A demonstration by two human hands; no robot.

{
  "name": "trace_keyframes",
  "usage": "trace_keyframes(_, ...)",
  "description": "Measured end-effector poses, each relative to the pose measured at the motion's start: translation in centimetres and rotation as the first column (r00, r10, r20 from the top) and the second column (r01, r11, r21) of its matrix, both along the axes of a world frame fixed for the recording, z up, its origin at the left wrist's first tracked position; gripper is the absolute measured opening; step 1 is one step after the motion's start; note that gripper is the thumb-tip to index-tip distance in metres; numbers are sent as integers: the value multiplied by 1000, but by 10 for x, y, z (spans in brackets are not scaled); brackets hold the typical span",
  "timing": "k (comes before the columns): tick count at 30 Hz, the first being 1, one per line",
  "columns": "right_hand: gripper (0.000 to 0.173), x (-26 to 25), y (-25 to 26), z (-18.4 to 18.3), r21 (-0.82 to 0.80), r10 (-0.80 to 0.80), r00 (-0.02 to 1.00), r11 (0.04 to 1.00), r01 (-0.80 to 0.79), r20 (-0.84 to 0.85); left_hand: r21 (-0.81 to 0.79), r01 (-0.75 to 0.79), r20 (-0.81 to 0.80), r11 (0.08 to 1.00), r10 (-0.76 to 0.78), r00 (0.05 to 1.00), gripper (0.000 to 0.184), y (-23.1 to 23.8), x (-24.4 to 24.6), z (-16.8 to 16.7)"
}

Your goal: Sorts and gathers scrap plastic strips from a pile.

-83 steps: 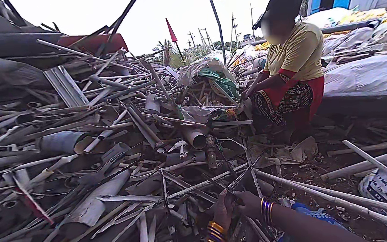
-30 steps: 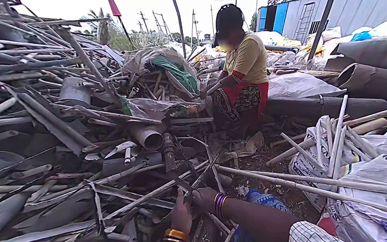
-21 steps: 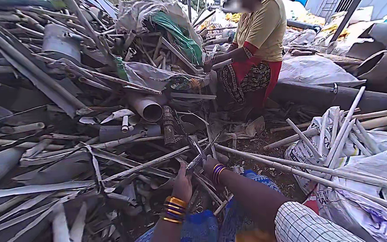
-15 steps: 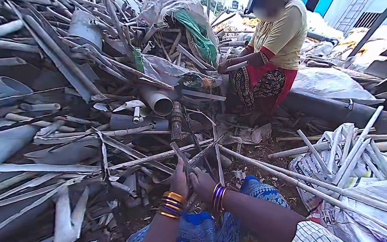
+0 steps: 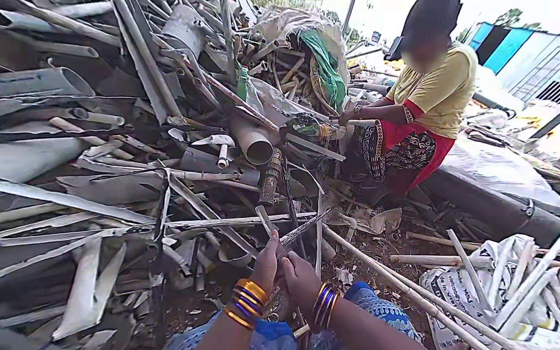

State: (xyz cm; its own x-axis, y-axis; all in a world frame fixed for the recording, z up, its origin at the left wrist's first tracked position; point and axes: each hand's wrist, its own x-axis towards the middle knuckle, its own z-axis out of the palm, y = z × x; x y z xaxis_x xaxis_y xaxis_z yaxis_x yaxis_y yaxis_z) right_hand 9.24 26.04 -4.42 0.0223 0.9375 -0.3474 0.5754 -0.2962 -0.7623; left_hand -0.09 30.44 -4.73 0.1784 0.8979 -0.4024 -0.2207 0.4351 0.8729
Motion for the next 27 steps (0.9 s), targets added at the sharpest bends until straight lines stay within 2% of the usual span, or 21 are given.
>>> trace_keyframes(1, 46, 11, 6, -7, -46, -27, 999, 999, 29, 29, 6, 32, -21, 999, -32, 999, 53, -4, 0, -2)
trace_keyframes(3, 54, 34, 28, -24, -194, -170, 980, 963, 188, 103, 45, 117, -63, 992, -115, 991, 52, -12, 3, -2)
trace_keyframes(5, 56, 45, 42, -27, -270, -205, 962, 930, 248, 180, 94, 190, -121, 977, -179, 976, 52, -16, 7, -1)
trace_keyframes(6, 55, 39, 38, -21, -261, -179, 965, 938, 227, 193, 104, 218, -145, 970, -202, 969, 52, -17, 6, 0)
trace_keyframes(9, 46, 5, 0, -3, -52, -58, 994, 997, 63, 97, 106, 192, -193, 976, -169, 967, 55, -12, 0, 5)
trace_keyframes(11, 45, -1, -10, 2, 26, -9, 998, 1000, 8, 66, 113, 190, -185, 975, -167, 968, 57, -6, -5, 3)
trace_keyframes(12, 45, 7, -3, 1, 7, -18, 994, 1000, 17, 111, 113, 183, -165, 977, -163, 973, 57, -5, -3, 1)
trace_keyframes(14, 52, 26, 16, -17, -146, -115, 975, 979, 144, 191, 112, 198, -137, 974, -182, 974, 60, -12, -3, -10)
trace_keyframes(16, 56, 44, 33, -33, -235, -170, 952, 944, 232, 256, 145, 172, -120, 974, -156, 981, 62, -13, 4, -17)
trace_keyframes(19, 52, 28, 19, -28, -196, -172, 975, 960, 198, 142, 146, 130, -94, 981, -117, 989, 65, -12, 5, -21)
trace_keyframes(23, 45, -1, -10, -2, -122, -46, 999, 991, 49, 27, 101, 33, -47, 994, -28, 998, 66, -3, 1, -23)
trace_keyframes(27, 51, 28, 18, -28, -194, -181, 981, 962, 190, 66, 178, 63, -4, 982, -63, 998, 63, -8, 7, -28)
